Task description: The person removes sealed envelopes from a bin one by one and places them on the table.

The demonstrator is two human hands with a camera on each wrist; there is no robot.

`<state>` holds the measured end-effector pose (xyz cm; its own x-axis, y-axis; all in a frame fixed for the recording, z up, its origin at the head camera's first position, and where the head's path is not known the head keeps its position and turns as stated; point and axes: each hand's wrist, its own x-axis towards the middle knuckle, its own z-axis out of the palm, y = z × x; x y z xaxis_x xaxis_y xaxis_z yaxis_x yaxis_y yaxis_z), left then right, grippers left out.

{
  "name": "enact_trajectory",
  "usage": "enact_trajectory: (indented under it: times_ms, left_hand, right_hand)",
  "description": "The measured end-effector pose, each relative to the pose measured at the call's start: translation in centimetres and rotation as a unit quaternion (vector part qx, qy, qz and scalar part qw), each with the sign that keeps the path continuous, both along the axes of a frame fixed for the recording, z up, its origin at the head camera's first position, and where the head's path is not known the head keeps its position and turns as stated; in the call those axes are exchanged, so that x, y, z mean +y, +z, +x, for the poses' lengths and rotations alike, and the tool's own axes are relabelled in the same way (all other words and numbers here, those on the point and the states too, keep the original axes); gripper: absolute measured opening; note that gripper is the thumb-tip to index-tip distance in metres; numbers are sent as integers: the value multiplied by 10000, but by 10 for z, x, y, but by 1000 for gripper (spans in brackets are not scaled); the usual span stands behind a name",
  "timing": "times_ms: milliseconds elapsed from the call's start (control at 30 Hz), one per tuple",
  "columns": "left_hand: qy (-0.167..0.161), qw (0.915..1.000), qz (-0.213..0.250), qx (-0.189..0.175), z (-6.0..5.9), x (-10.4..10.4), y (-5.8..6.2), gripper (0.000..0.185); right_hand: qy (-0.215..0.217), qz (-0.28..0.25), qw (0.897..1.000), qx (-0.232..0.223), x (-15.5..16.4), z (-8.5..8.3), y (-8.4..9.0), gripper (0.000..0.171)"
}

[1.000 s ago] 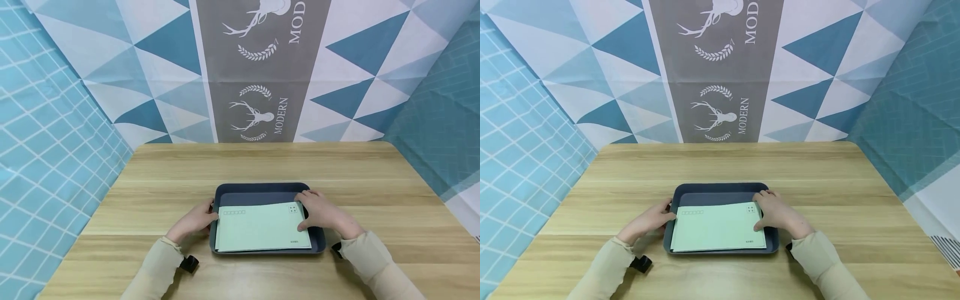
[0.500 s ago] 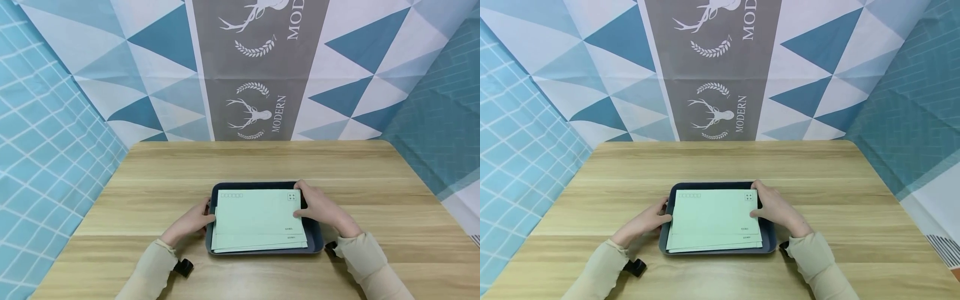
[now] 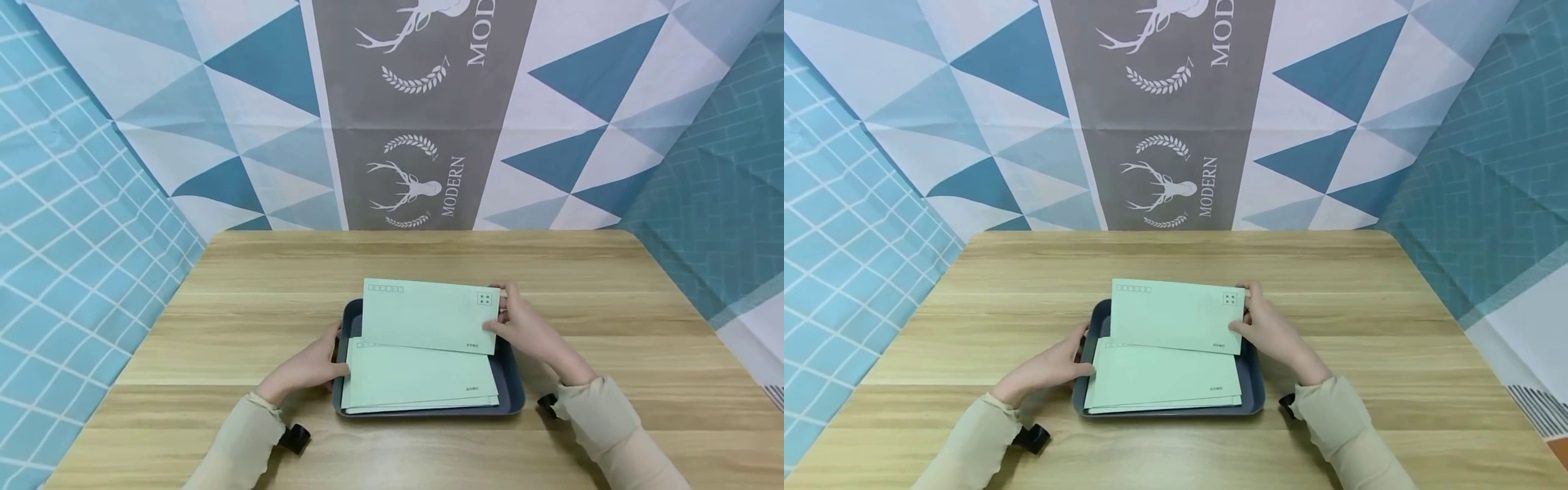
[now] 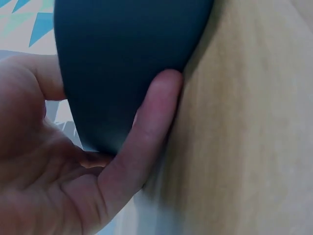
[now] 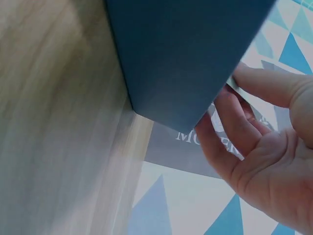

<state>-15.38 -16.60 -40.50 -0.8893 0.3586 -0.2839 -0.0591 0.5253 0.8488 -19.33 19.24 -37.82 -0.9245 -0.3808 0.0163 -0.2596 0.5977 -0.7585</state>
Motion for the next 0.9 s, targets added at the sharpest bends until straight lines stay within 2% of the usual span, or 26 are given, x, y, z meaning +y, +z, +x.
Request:
enact_trajectory:
  times_ms: [167, 233, 300, 467, 633, 900]
  left_hand:
    - [-56, 9999, -3, 139, 1, -1, -1, 80]
    - [-77, 9999, -7, 150, 1, 0, -2, 80]
    - [-92, 9998, -10, 152, 1, 0, -4, 79]
    - [-93, 9999, 48, 100, 0, 0, -5, 78]
    - [22, 9999, 65, 102, -1, 1, -3, 77]
    - [115, 9997, -19, 214, 0, -1, -5, 76]
  right_hand:
    - [-128, -216, 9992, 313, -2, -6, 2, 39]
    - [-175, -323, 9985, 411, -2, -10, 3, 37]
    - [-274, -450, 9980, 346, -2, -14, 5, 32]
    - [-399, -1035, 9936, -216, -2, -29, 9, 29]
    - [-366, -1548, 9836, -849, -1, -48, 8, 36]
    - [-433, -2206, 9636, -1443, -4, -69, 6, 37]
